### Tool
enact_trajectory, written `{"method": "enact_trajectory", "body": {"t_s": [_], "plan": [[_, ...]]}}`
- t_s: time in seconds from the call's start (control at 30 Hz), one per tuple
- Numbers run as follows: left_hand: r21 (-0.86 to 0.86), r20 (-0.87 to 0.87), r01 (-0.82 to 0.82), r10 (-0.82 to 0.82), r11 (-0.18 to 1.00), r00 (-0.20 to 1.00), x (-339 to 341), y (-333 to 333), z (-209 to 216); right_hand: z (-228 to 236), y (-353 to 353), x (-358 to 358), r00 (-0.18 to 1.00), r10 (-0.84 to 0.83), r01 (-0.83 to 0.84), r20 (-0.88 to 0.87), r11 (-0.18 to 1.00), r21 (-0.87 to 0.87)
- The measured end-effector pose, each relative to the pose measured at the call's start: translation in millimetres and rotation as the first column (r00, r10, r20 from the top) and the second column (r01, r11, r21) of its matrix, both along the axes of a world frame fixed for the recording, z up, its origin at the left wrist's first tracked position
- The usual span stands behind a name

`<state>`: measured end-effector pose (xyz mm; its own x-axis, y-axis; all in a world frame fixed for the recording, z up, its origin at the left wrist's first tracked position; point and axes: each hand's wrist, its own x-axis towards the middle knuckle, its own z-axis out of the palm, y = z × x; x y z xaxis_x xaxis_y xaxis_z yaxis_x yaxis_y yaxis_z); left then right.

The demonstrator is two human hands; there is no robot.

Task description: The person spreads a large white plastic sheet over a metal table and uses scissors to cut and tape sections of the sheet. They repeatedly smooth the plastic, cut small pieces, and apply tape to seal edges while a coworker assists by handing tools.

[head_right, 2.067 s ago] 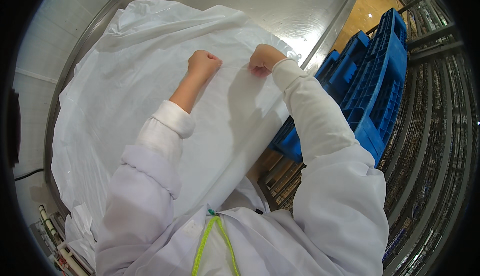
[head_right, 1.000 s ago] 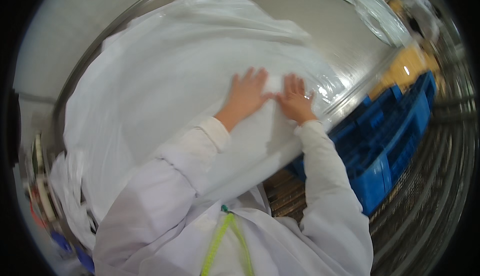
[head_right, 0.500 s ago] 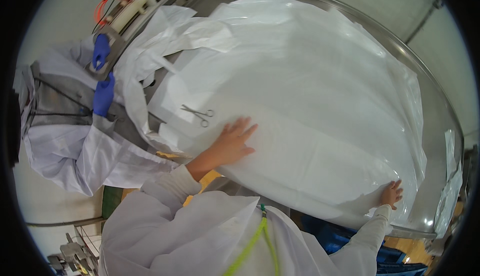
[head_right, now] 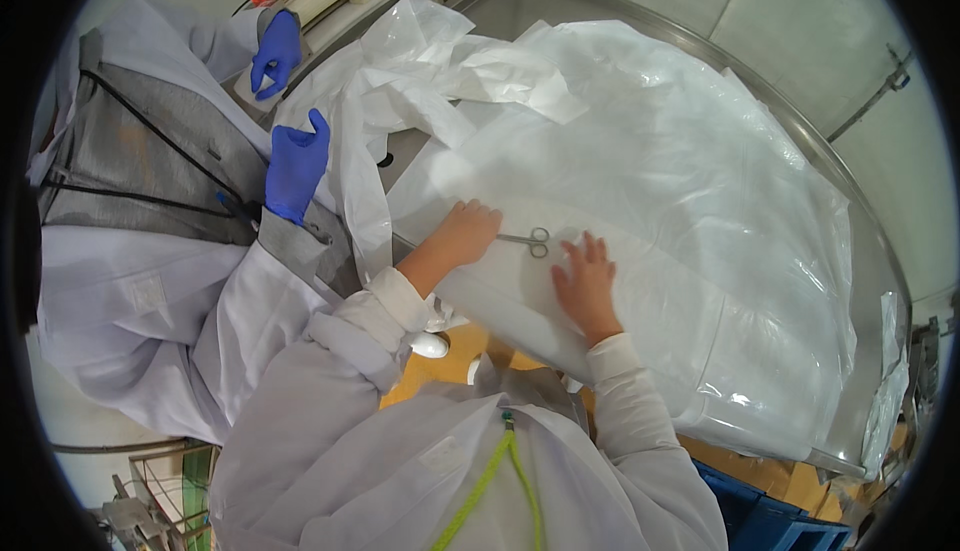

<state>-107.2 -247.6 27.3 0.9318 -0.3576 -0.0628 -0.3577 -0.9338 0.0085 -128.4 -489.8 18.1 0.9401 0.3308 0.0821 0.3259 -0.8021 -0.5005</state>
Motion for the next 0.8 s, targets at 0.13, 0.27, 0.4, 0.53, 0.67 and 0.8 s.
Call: {"method": "enact_trajectory", "body": {"t_s": [0.13, 0.27, 0.4, 0.53, 0.67, 0.8], "plan": [[-0.073, -0.095, -0.241, 0.234, 0.968, 0.968, 10.3, 32.4, 4.2, 10.3, 6.0, -0.5, 1.000, 0.013, -0.013, -0.013, 0.999, -0.036], [0.022, 0.104, -0.550, 0.545, 0.835, 0.832, 22.3, 73.2, -3.4, 10.7, -51.3, 21.8, 0.991, -0.136, 0.135, 0.017, 0.989, 0.060], [0.088, 0.071, -0.764, 0.761, 0.640, 0.645, 51.3, 105.1, -12.8, 26.5, -107.3, 16.7, 0.954, -0.301, 0.299, 0.005, 0.949, 0.103], [0.139, 0.166, -0.744, 0.725, 0.654, 0.668, 90.0, 132.3, -18.4, 36.8, -172.9, -1.1, 0.892, -0.448, 0.449, 0.064, 0.894, 0.012], [0.122, 0.365, -0.818, 0.741, 0.562, 0.563, 121.5, 151.1, -33.6, 34.7, -257.7, -29.8, 0.815, -0.567, 0.574, 0.121, 0.819, -0.028], [-0.043, 0.367, -0.656, 0.623, 0.753, 0.691, 119.5, 124.8, -29.7, 47.9, -329.9, -65.9, 0.683, -0.724, 0.730, 0.102, 0.681, -0.051]]}}
